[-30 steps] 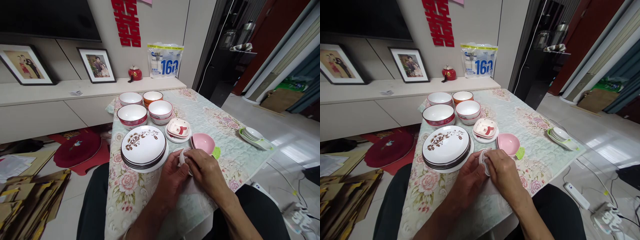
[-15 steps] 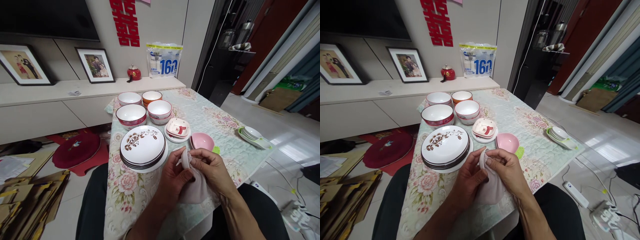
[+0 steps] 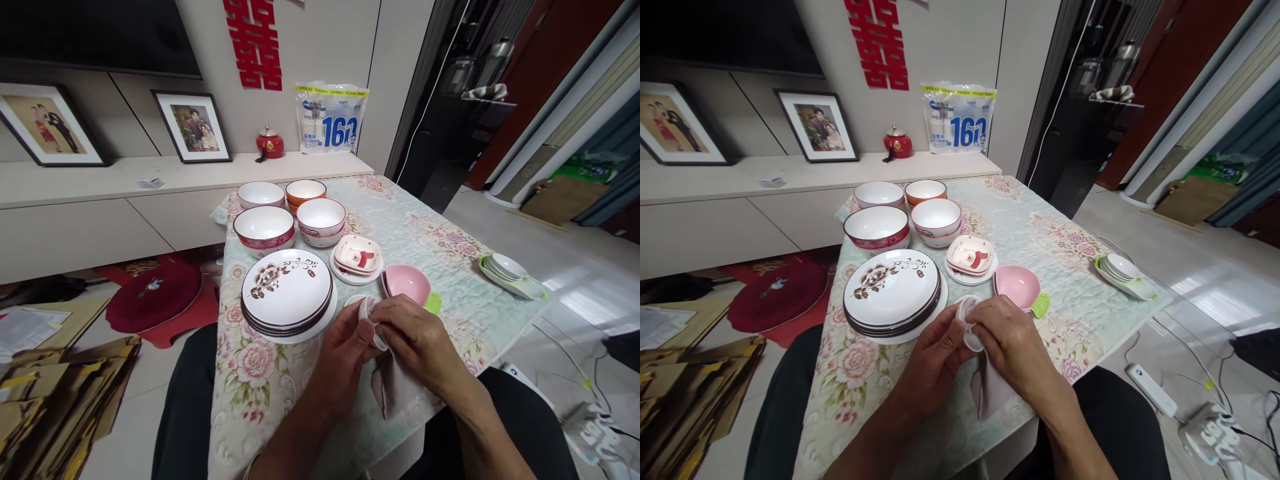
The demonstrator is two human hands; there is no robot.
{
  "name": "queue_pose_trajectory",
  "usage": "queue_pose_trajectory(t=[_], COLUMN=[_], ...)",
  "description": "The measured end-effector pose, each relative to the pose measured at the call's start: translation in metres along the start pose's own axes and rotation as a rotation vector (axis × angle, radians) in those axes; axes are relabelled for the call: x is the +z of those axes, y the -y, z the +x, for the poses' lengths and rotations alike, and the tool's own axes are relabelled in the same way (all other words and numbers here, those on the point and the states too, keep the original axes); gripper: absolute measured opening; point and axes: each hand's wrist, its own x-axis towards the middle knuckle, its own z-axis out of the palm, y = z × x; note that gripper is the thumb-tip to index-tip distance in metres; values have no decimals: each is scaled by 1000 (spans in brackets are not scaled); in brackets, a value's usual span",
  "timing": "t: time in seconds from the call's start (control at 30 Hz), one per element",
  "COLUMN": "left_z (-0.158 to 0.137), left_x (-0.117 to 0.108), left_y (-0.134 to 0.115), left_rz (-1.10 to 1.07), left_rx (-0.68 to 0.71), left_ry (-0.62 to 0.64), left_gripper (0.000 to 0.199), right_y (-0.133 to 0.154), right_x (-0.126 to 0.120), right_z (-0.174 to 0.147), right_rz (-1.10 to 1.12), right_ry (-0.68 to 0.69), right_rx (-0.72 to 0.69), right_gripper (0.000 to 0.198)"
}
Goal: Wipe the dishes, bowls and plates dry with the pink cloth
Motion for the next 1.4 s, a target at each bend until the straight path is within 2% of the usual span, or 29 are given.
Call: queue_pose_trajectory(t=[0.13,0.2,0.3,0.4,0.5,0.57,0.63,0.7,0.8,0.87,0.97,1.07,1.2,1.3,1.4], left_z=[-1,-1,-2,-2,-2,-2,-2,-2,-3,-3,-4,-3,-2,-2,-3], left_x=[2,2,-1,-5,-6,-4,-2,1,4,3,-2,-6,-5,0,4], left_y=[0,1,2,4,6,7,6,5,3,3,5,7,7,4,2], left_rz=[-8,16,117,227,239,218,160,77,-3,11,122,207,179,92,-1], left_rx=[-56,-21,88,143,162,155,125,78,36,58,121,158,154,91,15], left_ry=[9,6,-6,17,56,65,66,62,86,82,37,29,47,48,89], left_gripper=[45,46,49,56,62,62,57,46,37,39,49,58,62,49,38], right_y=[-3,-3,1,5,6,6,5,4,4,4,4,6,10,11,10], right_x=[12,15,14,6,-5,-9,-7,-1,9,13,13,7,-4,-4,3], right_z=[0,-2,-2,-2,-3,-4,-6,-5,-2,0,0,-1,-3,-3,-1], right_rz=[-149,-203,-213,-51,215,389,500,488,261,91,-41,4,252,367,258], right_ry=[-146,-153,-86,40,137,150,82,-37,-184,-211,-153,-28,89,0,-142], right_rx=[-118,-71,104,265,365,422,449,391,188,116,175,296,370,346,202], right_gripper=[22,20,17,17,11,7,10,10,7,11,13,12,8,6,7])
